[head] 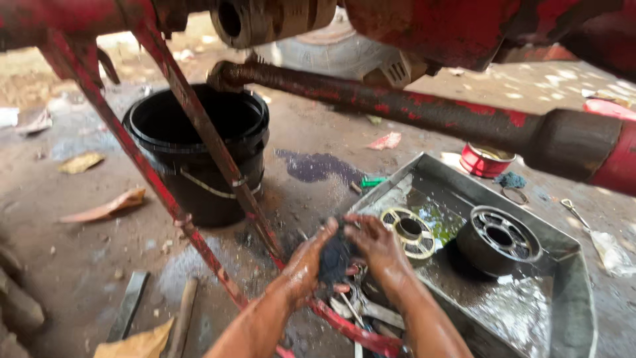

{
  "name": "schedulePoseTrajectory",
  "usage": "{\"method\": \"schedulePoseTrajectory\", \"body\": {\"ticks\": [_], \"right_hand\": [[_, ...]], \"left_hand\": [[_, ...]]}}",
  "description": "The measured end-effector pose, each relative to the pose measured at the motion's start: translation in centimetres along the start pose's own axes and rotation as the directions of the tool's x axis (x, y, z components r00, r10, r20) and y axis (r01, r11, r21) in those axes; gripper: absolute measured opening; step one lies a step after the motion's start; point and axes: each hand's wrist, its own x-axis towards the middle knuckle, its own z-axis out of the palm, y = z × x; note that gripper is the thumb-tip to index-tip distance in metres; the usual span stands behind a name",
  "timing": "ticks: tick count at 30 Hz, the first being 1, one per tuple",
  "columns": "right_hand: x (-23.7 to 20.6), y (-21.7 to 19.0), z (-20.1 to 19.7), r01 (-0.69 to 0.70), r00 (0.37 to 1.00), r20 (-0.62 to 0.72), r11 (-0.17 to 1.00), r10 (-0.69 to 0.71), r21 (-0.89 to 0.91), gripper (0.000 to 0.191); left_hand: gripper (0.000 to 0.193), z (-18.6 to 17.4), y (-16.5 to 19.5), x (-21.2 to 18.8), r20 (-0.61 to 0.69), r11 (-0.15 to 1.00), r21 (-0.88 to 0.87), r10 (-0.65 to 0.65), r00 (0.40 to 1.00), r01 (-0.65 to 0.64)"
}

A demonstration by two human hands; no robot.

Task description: The person works underneath a red piece of machinery, using a wrench to loosen and remove a bolt. They then remove a metal component, wipe it with a cloth, and place it into a metal tray containing other parts. The person then reinserts the component into the machinery and tightens it back into place.

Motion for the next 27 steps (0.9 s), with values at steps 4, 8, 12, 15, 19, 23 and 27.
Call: {"method": "schedulePoseTrajectory", "body": {"ticks": [4, 8, 12, 15, 19, 23, 27], "right_hand": [[-0.9, -0.8, 0.0, 0.224, 0.949, -0.145, 0.920, -0.281, -0.323, 0.049], [-1.6, -1.9, 0.5, 0.468, 0.869, 0.036, 0.797, -0.493, -0.381, 0.067], [-1.5, -2.3, 0.6, 0.322, 0.932, -0.120, 0.932, -0.343, -0.169, 0.053], [-1.3, -2.2, 0.4, 0.130, 0.975, -0.207, 0.964, -0.082, 0.232, 0.051], [-1.5, -2.6, 0.4, -0.043, 0.996, -0.055, 0.900, 0.074, 0.435, 0.068], [-1.5, -3.8, 0.4, -0.036, 0.954, 0.264, 0.819, -0.143, 0.573, 0.095], [-1.6, -3.4, 0.6, 0.107, 0.993, 0.029, 0.965, -0.117, 0.240, 0.089]], "left_hand": [[0.061, -0.4, 1.0, 0.5, -0.153, 0.910, 0.178, 0.402, 0.903, -0.375], [0.059, -0.7, 3.6, 0.8, -0.289, 0.970, 0.107, 0.241, 0.926, -0.219], [0.067, 0.2, 5.0, 0.2, -0.098, 0.920, 0.146, 0.379, 0.920, -0.364], [0.068, 0.8, 4.0, -0.7, -0.037, 0.649, 0.583, 0.621, 0.783, -0.488], [0.062, 1.3, 2.4, -0.3, 0.032, 0.634, 0.517, 0.657, 0.753, -0.575], [0.043, -0.6, 4.0, 1.2, -0.218, 0.851, 0.247, 0.515, 0.829, -0.464], [0.012, -5.6, 9.5, 0.9, -0.215, 0.292, -0.192, 0.919, 0.330, -0.937]]}}
